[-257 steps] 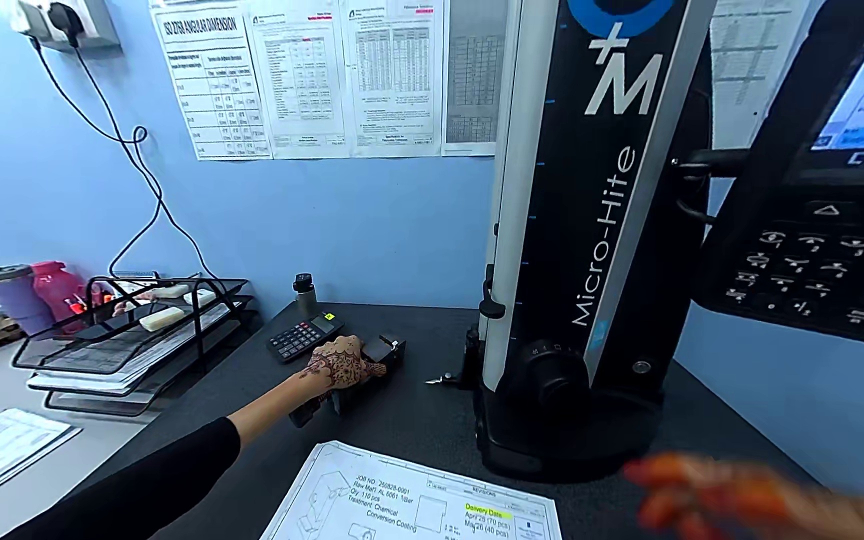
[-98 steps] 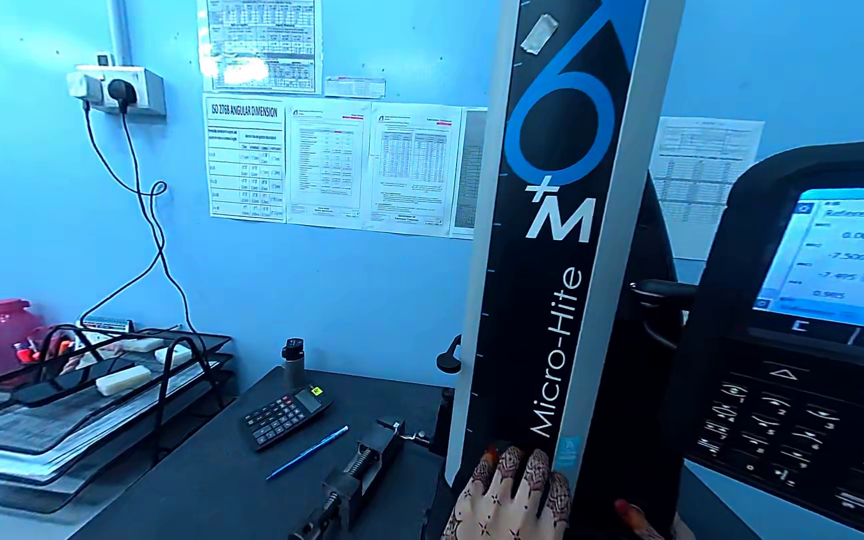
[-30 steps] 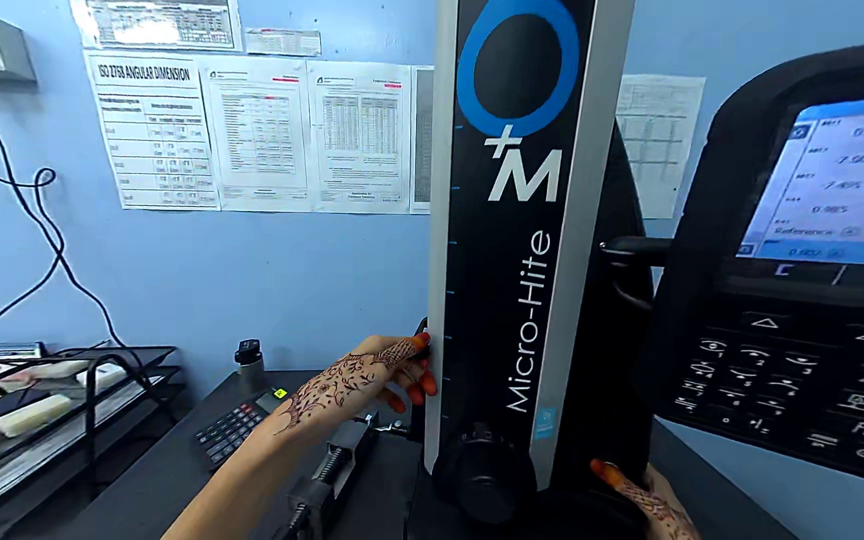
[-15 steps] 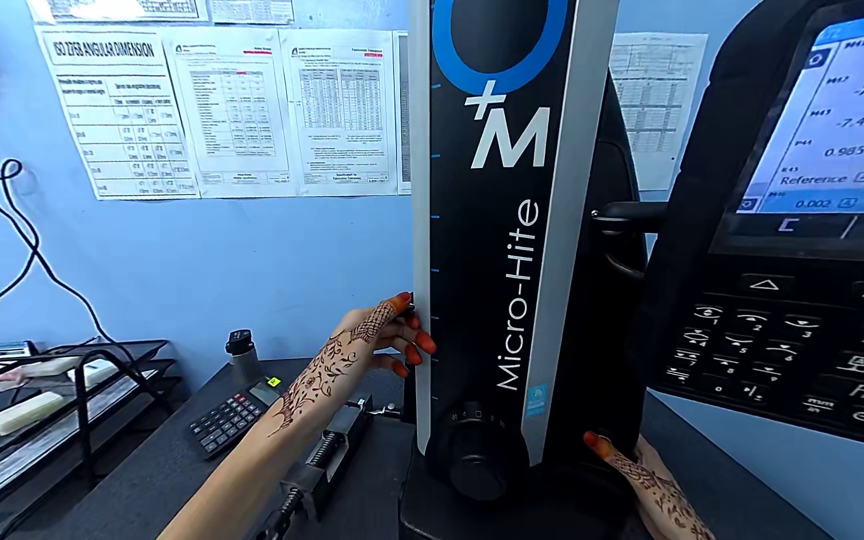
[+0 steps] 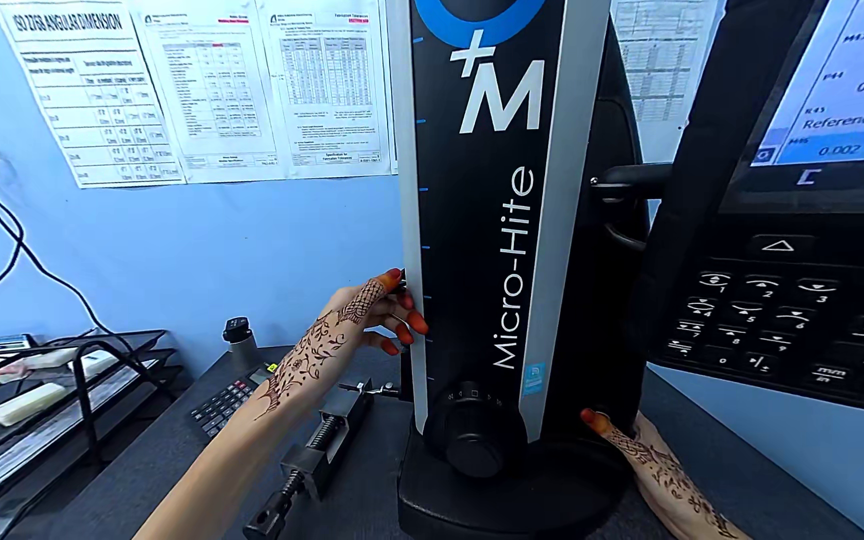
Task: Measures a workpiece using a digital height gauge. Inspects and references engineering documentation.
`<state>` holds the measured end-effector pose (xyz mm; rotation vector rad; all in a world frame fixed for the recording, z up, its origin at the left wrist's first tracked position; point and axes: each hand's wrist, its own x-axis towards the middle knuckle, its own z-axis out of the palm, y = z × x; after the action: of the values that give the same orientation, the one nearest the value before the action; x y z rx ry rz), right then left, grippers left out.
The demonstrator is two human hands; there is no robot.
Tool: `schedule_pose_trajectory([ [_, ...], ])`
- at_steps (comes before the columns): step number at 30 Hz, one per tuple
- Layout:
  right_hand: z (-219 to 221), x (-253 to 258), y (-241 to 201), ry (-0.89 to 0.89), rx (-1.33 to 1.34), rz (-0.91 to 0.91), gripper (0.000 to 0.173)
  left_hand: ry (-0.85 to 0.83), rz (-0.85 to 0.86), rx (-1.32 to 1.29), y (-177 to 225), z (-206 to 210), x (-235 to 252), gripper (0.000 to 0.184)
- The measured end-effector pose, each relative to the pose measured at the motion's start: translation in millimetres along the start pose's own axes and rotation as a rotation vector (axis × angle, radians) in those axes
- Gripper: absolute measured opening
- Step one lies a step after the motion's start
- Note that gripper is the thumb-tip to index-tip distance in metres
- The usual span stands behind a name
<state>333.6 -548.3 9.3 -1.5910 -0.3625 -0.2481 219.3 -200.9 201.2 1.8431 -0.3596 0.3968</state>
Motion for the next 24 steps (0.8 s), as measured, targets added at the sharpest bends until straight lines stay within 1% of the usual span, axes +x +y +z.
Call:
schedule_pose_trajectory([
  [4, -0.2, -0.4, -1.4, -0.011, -0.019, -0.005, 0.088, -0.095, -0.066, 0.296, 12.1, -10.0, -7.5, 0.046],
  [5, 0.9, -2.5, -7.2, -0.011, -0.030, 0.010, 0.083, -0.121, -0.088, 0.326, 14.0, -12.5, -9.5, 0.045],
  [6, 3.5, -6.5, -18.9, -0.015, -0.039, 0.033, 0.074, -0.140, -0.094, 0.339, 15.9, -14.9, -12.6, 0.045],
  [7, 8.8, -12.2, -37.8, -0.015, -0.058, 0.071, 0.060, -0.155, -0.091, 0.351, 18.2, -16.6, -15.8, 0.044],
  [8, 12.3, -15.2, -48.9, -0.013, -0.073, 0.091, 0.054, -0.161, -0.088, 0.373, 20.5, -17.1, -17.8, 0.044],
  [9, 10.3, -14.0, -44.3, -0.020, -0.077, 0.075, 0.059, -0.155, -0.089, 0.393, 21.7, -17.0, -19.2, 0.044],
  [10, 4.5, -8.5, -25.8, -0.021, -0.086, 0.041, 0.071, -0.151, -0.083, 0.412, 22.3, -16.4, -20.1, 0.044],
  [11, 1.6, -4.3, -13.0, -0.013, -0.090, 0.019, 0.079, -0.149, -0.084, 0.414, 23.7, -15.7, -21.5, 0.043],
  [12, 0.5, -2.4, -7.0, -0.007, -0.098, 0.014, 0.083, -0.141, -0.090, 0.412, 24.5, -14.7, -22.3, 0.043],
  [16, -0.8, -2.6, -5.2, -0.020, -0.093, 0.009, 0.084, -0.118, -0.128, 0.454, 27.2, -11.3, -23.1, 0.045],
  [18, -0.8, -3.2, -6.7, -0.024, -0.101, 0.014, 0.082, -0.092, -0.124, 0.487, 28.1, -10.0, -27.2, 0.046],
  [19, -0.1, -3.9, -8.9, -0.024, -0.092, 0.018, 0.079, -0.063, -0.104, 0.544, 28.4, -9.2, -30.3, 0.045],
  [21, 4.4, -9.5, -24.2, -0.032, -0.061, 0.038, 0.072, 0.037, 0.001, 0.771, 28.7, -5.3, -36.2, 0.041],
  [22, 8.1, -15.0, -39.9, -0.055, -0.062, 0.061, 0.066, 0.123, 0.087, 0.885, 30.1, 0.1, -39.9, 0.042],
  [24, 11.7, -21.7, -49.1, -0.057, -0.112, 0.038, 0.055, 0.266, 0.282, 1.089, 32.1, 12.0, -47.0, 0.046],
])
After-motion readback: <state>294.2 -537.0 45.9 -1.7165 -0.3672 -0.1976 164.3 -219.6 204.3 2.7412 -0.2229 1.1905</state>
